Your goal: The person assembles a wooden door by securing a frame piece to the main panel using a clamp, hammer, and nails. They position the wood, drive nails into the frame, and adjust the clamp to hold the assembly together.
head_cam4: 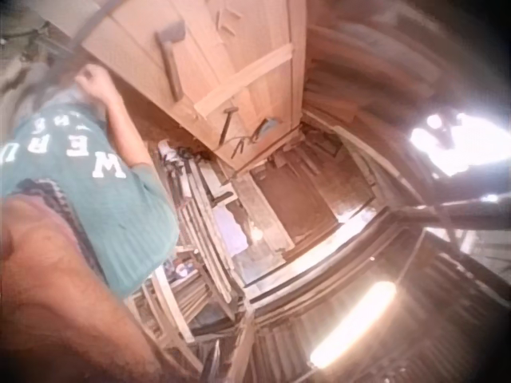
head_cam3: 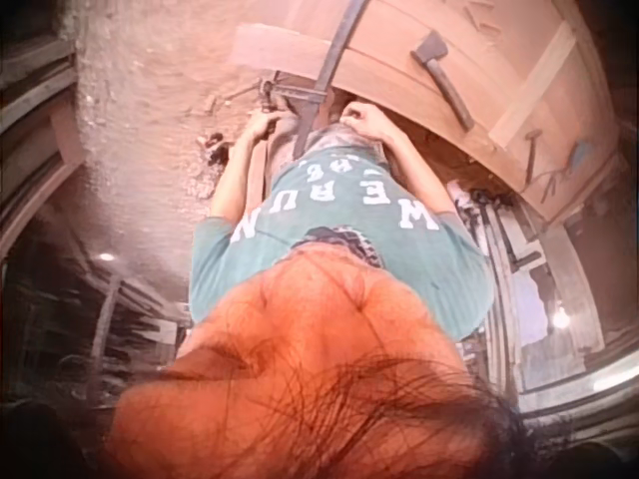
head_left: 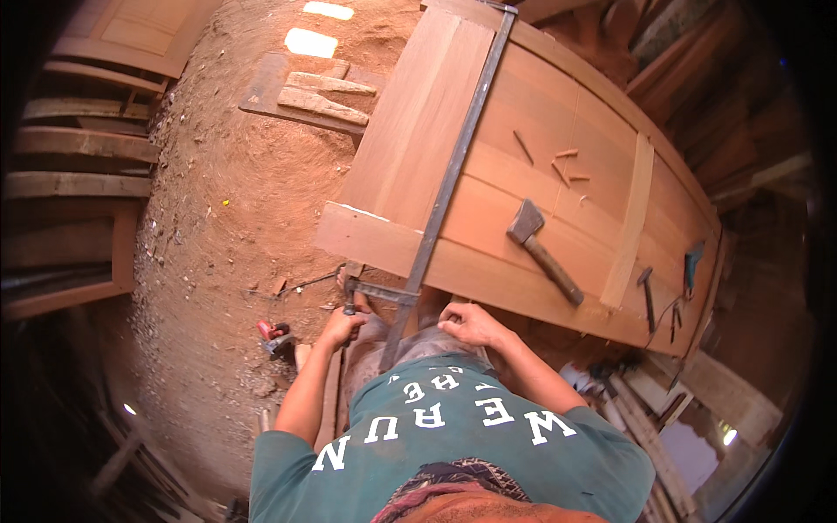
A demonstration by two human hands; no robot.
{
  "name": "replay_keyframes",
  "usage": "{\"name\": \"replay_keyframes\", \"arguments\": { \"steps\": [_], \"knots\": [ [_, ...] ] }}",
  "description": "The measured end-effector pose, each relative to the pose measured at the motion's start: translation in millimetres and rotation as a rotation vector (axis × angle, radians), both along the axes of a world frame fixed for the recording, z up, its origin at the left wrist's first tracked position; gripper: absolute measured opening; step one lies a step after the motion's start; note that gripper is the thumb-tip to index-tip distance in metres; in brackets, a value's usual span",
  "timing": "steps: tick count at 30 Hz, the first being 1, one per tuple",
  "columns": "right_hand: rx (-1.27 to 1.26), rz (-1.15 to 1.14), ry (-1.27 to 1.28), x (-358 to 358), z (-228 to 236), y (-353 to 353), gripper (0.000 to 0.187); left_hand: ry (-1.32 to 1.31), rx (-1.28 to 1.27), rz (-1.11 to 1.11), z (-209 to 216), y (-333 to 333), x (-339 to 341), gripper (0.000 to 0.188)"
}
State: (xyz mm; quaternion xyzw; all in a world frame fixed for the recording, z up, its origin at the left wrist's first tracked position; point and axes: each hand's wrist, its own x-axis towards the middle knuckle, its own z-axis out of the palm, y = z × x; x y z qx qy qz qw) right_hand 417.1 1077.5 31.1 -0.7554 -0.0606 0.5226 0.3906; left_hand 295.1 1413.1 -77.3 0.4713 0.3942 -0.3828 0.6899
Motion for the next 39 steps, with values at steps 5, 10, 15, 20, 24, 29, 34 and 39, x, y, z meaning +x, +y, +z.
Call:
{"name": "replay_keyframes", "arguments": {
  "steps": [5, 10, 15, 20, 24, 29, 34, 39],
  "knots": [
    [0.085, -0.040, 0.326, -75, 4, 78, 0.035, -0.096, 0.045, -0.099, -3, -4, -3, 0.029],
    [0.179, -0.405, 0.040, -168, -60, 155, 0.059, -0.351, 0.348, -0.326, 24, 7, 9, 0.039],
    [0.268, -0.544, 0.118, -149, -111, 212, 0.078, -0.706, 0.639, -0.359, 56, 26, 28, 0.030],
    [0.225, -0.652, 0.262, -107, -104, 235, 0.041, -0.377, 0.125, -0.220, 67, -8, 51, 0.033],
    [0.389, -0.714, 0.400, -107, -121, 242, 0.034, -0.079, 0.469, -0.517, 49, -62, 51, 0.069],
    [0.376, -0.814, 0.425, -117, -127, 238, 0.025, 0.057, 0.046, -0.370, 33, -70, 60, 0.074],
    [0.232, -0.939, 0.349, -131, -129, 239, 0.018, -0.023, -0.250, -0.562, 21, -49, 67, 0.066],
    [0.163, -1.047, 0.337, -140, -117, 247, 0.015, -0.067, -0.367, -0.613, 48, -3, 88, 0.051]
  ]
}}
